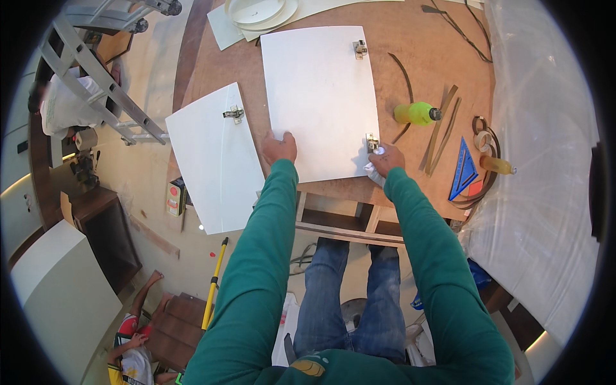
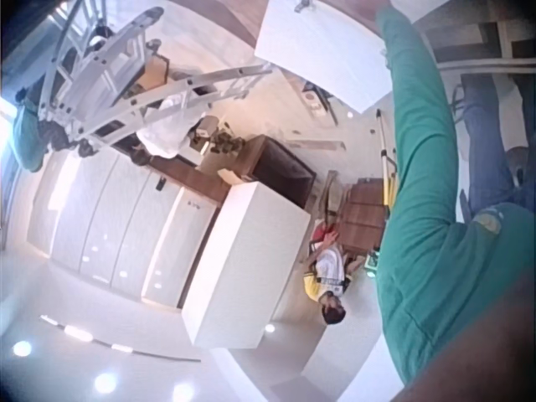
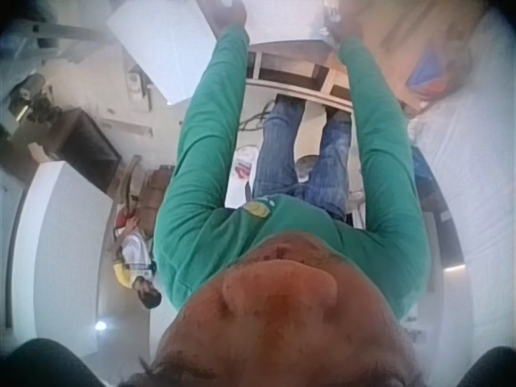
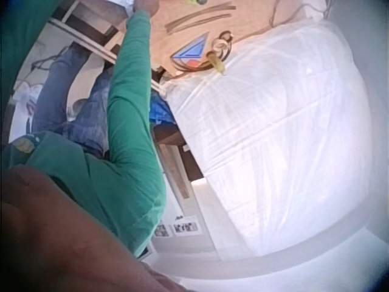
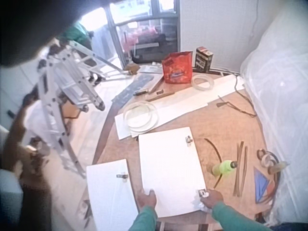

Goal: The person wipes a wooden cabinet door with a cloth, then uses a utility knife to trim the edges of the door. They handle white cabinet panels and hinges, positioning them on the floor.

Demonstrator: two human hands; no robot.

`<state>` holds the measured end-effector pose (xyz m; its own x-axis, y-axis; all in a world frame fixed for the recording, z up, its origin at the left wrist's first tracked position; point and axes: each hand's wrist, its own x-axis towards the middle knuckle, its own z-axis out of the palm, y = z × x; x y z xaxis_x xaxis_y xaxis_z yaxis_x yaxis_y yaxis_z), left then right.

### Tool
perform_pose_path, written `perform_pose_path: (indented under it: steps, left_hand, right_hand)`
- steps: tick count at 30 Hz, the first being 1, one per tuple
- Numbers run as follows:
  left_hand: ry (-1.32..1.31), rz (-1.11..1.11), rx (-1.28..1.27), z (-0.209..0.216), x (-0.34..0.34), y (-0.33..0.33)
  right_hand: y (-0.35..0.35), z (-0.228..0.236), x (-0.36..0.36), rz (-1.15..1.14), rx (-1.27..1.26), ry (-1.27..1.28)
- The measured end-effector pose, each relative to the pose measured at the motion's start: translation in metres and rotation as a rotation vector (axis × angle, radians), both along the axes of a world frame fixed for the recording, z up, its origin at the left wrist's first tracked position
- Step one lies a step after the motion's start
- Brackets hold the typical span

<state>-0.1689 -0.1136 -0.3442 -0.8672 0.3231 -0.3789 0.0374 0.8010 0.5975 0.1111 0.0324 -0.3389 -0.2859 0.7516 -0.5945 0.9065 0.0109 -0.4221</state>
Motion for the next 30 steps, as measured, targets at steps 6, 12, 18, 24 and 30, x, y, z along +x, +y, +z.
perform_pose_path:
  steps: [6,12,18,24,30]
  left_hand:
    - [0.369,-0.133,-0.105,-0.024,0.033,-0.032]
    - [0.141,-0.526,0.01,0.043,0.174,-0.12]
    - [-0.068,-0.496,-0.184,0.079,0.261,-0.222]
    - [0.2,-0.377,0.038,0.042,0.127,-0.126]
    - [0.208,-0.186,-0.086,-0.025,0.03,-0.069]
  right_hand:
    - [-0.041,0.015,0.017,-0.05,0.07,0.118]
    - [-0.147,0.033,0.123,-0.068,-0.25,-0.053]
    - [-0.182,0.037,0.218,-0.281,-0.426,-0.065]
    - [-0.114,0.03,0.157,-0.233,-0.123,0.067]
    - [-0.068,-0.005,0.067,-0.226,-0.005,0.275]
